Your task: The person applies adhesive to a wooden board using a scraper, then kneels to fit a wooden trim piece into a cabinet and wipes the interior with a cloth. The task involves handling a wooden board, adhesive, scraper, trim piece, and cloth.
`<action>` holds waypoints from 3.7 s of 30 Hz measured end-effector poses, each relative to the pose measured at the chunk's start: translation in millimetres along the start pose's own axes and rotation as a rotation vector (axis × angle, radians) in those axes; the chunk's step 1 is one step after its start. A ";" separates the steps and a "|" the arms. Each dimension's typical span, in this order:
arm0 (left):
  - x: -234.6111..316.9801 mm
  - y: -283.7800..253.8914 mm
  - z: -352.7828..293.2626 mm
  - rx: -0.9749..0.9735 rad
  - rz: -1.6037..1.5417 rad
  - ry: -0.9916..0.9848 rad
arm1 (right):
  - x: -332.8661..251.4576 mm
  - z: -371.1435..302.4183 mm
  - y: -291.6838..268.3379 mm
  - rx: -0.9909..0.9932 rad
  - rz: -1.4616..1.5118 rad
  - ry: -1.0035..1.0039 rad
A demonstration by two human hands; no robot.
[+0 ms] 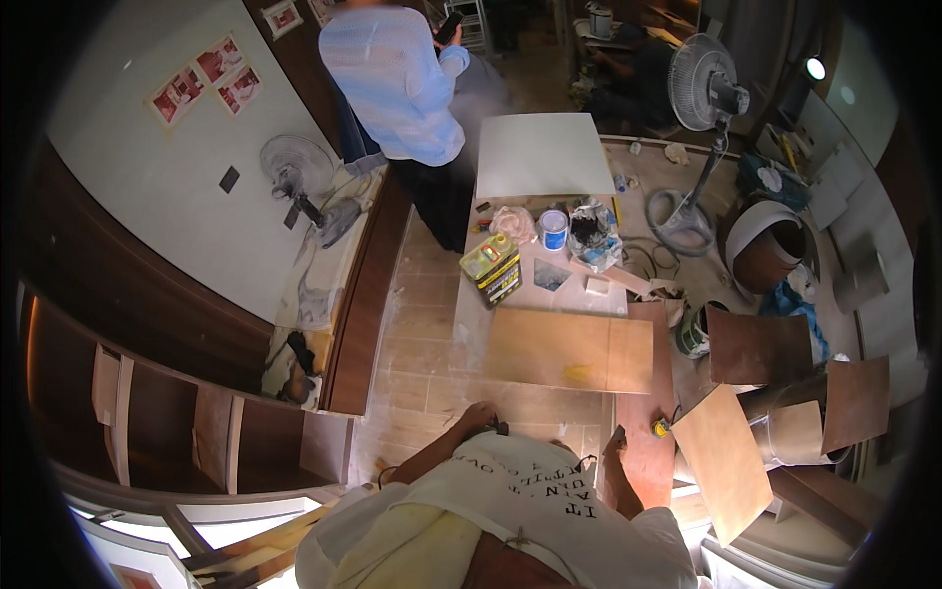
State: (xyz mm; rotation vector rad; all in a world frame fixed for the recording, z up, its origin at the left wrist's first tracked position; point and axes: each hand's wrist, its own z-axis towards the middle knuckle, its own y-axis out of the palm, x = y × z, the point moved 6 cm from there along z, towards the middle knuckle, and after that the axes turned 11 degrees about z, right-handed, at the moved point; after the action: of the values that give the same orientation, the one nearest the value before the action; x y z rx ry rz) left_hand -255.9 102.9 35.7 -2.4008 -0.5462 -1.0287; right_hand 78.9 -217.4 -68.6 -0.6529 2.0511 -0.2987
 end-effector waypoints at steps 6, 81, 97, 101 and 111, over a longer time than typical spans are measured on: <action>17.9 -1.9 -7.6 -0.003 -0.027 -0.018 | -6.9 4.1 6.1 -0.004 0.005 -0.018; 581.1 -108.9 -399.5 0.272 0.160 1.839 | -18.3 13.0 24.1 -0.109 -0.001 -0.043; 133.7 -23.3 -87.2 0.034 0.699 0.402 | -11.4 6.6 30.2 -0.064 0.024 0.000; 91.5 -18.0 -51.5 -0.199 0.613 0.303 | -34.7 4.6 44.8 -0.051 0.045 -0.026; 94.2 -112.4 74.9 -0.094 0.704 0.382 | -76.1 -47.1 97.4 -0.014 0.336 -0.043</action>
State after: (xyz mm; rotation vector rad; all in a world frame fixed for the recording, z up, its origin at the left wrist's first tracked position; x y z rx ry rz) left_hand -212.3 252.2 89.9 -2.1170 0.4615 -1.1344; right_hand 39.3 -96.3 -33.0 -0.3107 2.0813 -0.0734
